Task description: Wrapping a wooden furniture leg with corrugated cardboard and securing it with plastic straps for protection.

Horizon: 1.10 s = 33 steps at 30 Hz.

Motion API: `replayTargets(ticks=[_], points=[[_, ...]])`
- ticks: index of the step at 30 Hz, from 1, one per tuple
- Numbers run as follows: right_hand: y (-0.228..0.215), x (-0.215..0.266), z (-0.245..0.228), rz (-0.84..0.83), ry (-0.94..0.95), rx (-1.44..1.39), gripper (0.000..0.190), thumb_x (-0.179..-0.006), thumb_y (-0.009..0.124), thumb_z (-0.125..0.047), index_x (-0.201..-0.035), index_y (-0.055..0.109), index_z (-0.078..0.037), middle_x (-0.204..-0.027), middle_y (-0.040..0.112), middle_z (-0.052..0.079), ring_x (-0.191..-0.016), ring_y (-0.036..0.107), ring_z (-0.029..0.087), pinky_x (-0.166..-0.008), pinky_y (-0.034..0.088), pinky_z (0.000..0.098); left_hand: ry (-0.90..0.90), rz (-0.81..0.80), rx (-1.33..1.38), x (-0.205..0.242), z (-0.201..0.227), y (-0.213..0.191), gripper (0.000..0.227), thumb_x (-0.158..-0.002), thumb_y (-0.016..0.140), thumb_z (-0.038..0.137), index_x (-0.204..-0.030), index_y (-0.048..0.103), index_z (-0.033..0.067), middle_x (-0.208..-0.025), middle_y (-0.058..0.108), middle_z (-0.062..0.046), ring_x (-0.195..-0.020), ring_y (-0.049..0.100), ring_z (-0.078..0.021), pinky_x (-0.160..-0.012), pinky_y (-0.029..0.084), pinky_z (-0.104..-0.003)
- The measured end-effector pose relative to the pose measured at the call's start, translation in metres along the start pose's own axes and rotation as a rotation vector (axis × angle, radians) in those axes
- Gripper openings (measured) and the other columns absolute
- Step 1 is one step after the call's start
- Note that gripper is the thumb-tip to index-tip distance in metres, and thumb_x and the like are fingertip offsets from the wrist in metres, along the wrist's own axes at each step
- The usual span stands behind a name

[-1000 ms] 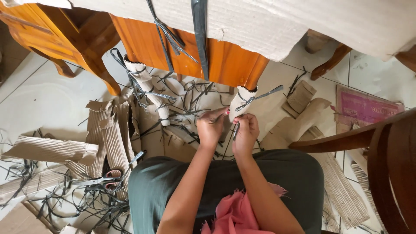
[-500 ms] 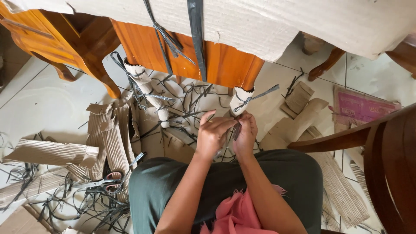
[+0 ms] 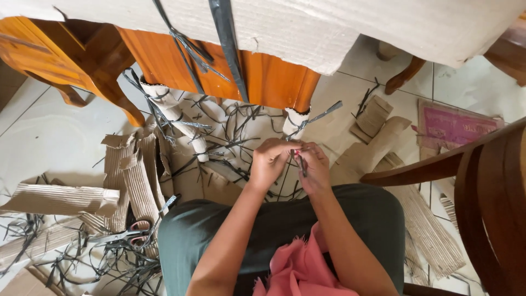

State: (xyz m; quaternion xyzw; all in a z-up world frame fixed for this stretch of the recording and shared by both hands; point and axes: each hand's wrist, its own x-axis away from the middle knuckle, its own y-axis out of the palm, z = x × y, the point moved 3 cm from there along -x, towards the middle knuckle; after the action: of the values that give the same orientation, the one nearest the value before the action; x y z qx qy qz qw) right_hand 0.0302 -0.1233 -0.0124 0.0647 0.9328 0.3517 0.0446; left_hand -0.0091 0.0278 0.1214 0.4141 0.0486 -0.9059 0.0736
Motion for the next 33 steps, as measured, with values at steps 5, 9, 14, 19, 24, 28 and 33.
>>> replayTargets(ticks=[5, 9, 14, 19, 24, 28, 33], points=[[0.038, 0.019, -0.031, -0.043, -0.023, 0.108, 0.006, -0.085, 0.066, 0.010, -0.083, 0.062, 0.006, -0.074, 0.062, 0.019, -0.069, 0.064, 0.024, -0.068, 0.053, 0.0334, -0.213, 0.128, 0.206, 0.017, -0.017, 0.005, 0.014, -0.087, 0.076, -0.001, -0.090, 0.083, 0.0115, -0.080, 0.079, -0.006, -0.073, 0.073, -0.0151, -0.078, 0.059, -0.032], [0.072, 0.045, -0.066, -0.059, -0.182, 0.537, 0.006, -0.091, 0.067, 0.001, -0.087, 0.064, 0.003, -0.062, 0.064, 0.015, -0.062, 0.064, 0.017, -0.061, 0.048, 0.0301, -0.403, 0.281, 0.467, 0.042, -0.058, 0.013, 0.007, -0.084, 0.081, -0.001, -0.089, 0.077, 0.0005, -0.086, 0.079, -0.011, -0.079, 0.068, -0.0090, -0.072, 0.057, -0.030], [0.067, 0.049, -0.055, -0.098, -0.459, 0.714, 0.007, -0.092, 0.068, 0.006, -0.099, 0.066, 0.006, -0.066, 0.068, 0.020, -0.064, 0.070, 0.022, -0.061, 0.052, 0.0335, -0.234, 0.159, 0.217, 0.018, -0.003, 0.003, 0.009, -0.084, 0.080, -0.004, -0.088, 0.080, 0.0044, -0.086, 0.080, -0.012, -0.078, 0.075, -0.0217, -0.069, 0.060, -0.033], [0.052, 0.029, -0.059, -0.691, -0.477, 0.486, 0.057, -0.105, 0.047, -0.059, -0.137, 0.063, -0.014, -0.113, 0.073, 0.001, -0.112, 0.055, 0.005, -0.099, 0.053, 0.0364, 0.124, -0.025, -0.119, 0.015, 0.030, 0.006, 0.013, -0.084, 0.079, -0.002, -0.086, 0.081, 0.0103, -0.090, 0.080, -0.004, -0.080, 0.076, -0.0211, -0.083, 0.061, -0.036], [0.052, 0.038, -0.059, -0.515, -0.548, 0.885, 0.043, -0.110, 0.048, -0.025, -0.133, 0.059, 0.010, -0.129, 0.065, 0.017, -0.117, 0.060, 0.021, -0.101, 0.047, 0.0317, 0.334, -0.094, -0.350, 0.015, 0.028, 0.004, 0.011, -0.092, 0.074, 0.009, -0.086, 0.079, 0.0170, -0.091, 0.078, 0.007, -0.083, 0.073, -0.0112, -0.104, 0.051, -0.036], [0.061, 0.036, -0.060, -0.313, -0.475, 0.698, 0.047, -0.100, 0.062, -0.044, -0.115, 0.074, 0.000, -0.103, 0.074, 0.018, -0.090, 0.073, 0.032, -0.081, 0.058, 0.0451, 0.208, -0.113, -0.130, 0.008, 0.009, -0.011, 0.014, -0.091, 0.075, 0.007, -0.099, 0.081, 0.0167, -0.105, 0.078, 0.002, -0.091, 0.074, -0.0218, -0.092, 0.057, -0.043], [0.072, 0.036, -0.073, -0.320, -0.611, 0.577, 0.015, -0.090, 0.066, 0.012, -0.099, 0.078, 0.009, -0.090, 0.074, 0.025, -0.064, 0.067, 0.023, -0.065, 0.057, 0.0328, 0.205, -0.175, -0.253, 0.021, -0.031, -0.010, 0.022, -0.091, 0.072, 0.002, -0.107, 0.080, 0.0143, -0.099, 0.072, -0.007, -0.087, 0.072, -0.0291, -0.083, 0.059, -0.042]])
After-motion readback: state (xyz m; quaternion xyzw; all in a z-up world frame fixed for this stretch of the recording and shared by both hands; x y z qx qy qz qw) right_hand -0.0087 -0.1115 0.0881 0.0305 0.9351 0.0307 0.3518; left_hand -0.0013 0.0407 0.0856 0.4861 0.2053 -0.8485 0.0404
